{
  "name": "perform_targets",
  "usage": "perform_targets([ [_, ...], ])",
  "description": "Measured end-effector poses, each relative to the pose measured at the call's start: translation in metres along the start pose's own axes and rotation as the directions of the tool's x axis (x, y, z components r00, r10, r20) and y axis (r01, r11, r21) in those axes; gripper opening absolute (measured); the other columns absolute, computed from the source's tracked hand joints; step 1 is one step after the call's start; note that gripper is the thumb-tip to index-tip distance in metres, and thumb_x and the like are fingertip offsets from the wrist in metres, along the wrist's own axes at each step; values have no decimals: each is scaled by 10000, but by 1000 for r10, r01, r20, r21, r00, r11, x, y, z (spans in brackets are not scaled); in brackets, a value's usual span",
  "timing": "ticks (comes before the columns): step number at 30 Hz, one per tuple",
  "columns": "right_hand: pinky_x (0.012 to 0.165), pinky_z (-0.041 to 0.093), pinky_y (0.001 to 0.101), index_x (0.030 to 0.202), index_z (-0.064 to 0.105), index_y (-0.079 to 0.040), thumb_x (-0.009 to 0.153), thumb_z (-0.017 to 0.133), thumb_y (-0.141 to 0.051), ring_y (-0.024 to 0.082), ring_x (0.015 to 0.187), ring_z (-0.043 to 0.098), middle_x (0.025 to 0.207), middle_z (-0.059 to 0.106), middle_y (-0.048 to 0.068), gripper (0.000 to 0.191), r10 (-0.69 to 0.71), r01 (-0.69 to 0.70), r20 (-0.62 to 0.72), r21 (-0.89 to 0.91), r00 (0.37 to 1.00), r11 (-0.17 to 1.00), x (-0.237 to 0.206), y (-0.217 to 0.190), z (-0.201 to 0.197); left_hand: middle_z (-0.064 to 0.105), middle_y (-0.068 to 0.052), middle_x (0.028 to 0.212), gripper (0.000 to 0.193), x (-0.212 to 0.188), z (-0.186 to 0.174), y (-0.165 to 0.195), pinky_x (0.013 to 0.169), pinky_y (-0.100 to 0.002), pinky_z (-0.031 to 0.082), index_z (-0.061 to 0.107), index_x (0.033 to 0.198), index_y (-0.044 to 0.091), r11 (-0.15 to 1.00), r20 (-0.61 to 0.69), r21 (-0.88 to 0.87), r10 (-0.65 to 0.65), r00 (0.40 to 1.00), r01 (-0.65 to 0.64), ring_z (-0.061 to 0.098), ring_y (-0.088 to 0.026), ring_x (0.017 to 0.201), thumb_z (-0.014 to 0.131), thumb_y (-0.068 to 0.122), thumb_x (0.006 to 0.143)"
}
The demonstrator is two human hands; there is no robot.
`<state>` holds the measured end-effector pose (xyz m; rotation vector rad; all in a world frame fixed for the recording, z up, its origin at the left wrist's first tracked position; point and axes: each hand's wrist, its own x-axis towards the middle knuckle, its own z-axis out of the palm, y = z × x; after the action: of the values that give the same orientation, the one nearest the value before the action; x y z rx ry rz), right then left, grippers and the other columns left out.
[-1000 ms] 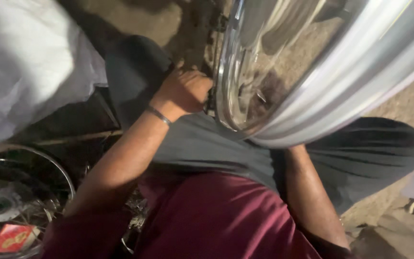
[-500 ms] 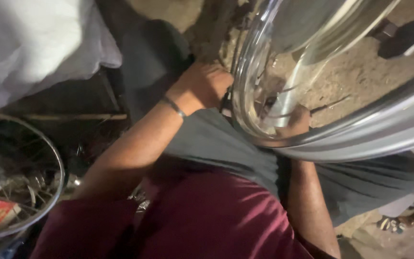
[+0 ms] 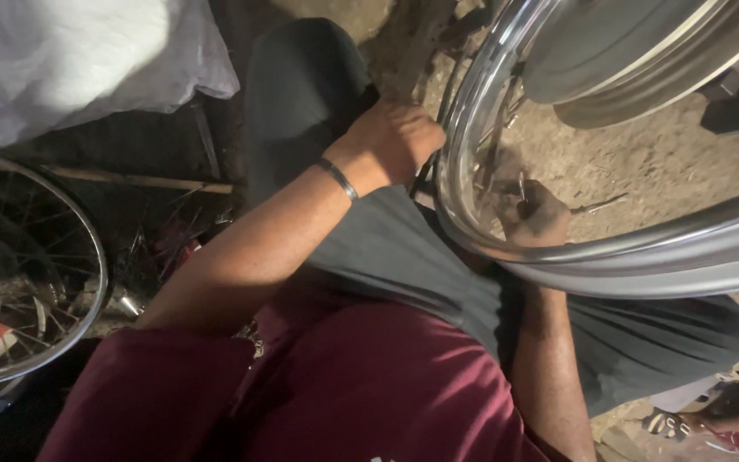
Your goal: The person sits on the ground and uses a spoke wrench to tighten the spokes on a bicycle wheel mounted in a truing stand. They rotate the wheel and adjust multiple spokes sequentially.
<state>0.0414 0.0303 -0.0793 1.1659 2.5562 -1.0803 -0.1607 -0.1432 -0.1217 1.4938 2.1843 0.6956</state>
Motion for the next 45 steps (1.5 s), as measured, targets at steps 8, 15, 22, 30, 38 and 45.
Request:
perform_targets([
  [8,617,434,278,1061,713,65,921,752,-51,117,699,548,786,653,96,186,-61,58,8,237,998,970,2,17,3,716,-93,838,156,-3,2,-1,809,-472,537,698,820,88,996,-151,-55,59,987,-68,703,-300,872,578,-1,864],
  [15,738,519,231,1100,703,57,937,769,-105,66,840,635,939,715,62,239,-225,204,-22,510,974,835,3,19,4,698,-111,818,126,-2,6,-6,784,-468,542,680,798,98,997,-61,-51,48,997,-51,691,-320,864,595,15,841],
  [22,725,557,265,1132,733,-1,892,748,-118,111,808,704,956,769,131,268,-214,199,19,291,977,936,3,19,-1,703,-110,831,150,-2,6,-5,790,-485,533,672,802,90,998,-83,-20,61,995,-63,685,-331,890,589,-34,800],
  [30,708,541,340,1108,763,22,900,833,-174,203,791,707,937,771,172,294,-118,129,62,-218,991,967,11,19,-2,711,-111,903,181,-1,-4,0,834,-484,520,676,845,92,1000,17,-26,14,1000,-13,677,-335,976,573,-45,788],
  [38,739,585,357,1192,683,33,918,759,-254,204,880,725,1018,760,106,404,-191,175,14,339,982,925,3,37,6,712,-119,885,133,-1,-6,1,885,-491,511,683,827,98,999,-11,-45,25,1000,-26,678,-334,973,614,-7,784],
  [45,770,580,362,1205,675,32,917,755,-239,218,914,723,1047,753,118,403,-209,194,5,359,978,913,4,38,3,716,-137,958,129,-2,-28,16,884,-505,507,695,954,80,999,-84,-37,-4,996,1,680,-334,988,655,63,832],
])
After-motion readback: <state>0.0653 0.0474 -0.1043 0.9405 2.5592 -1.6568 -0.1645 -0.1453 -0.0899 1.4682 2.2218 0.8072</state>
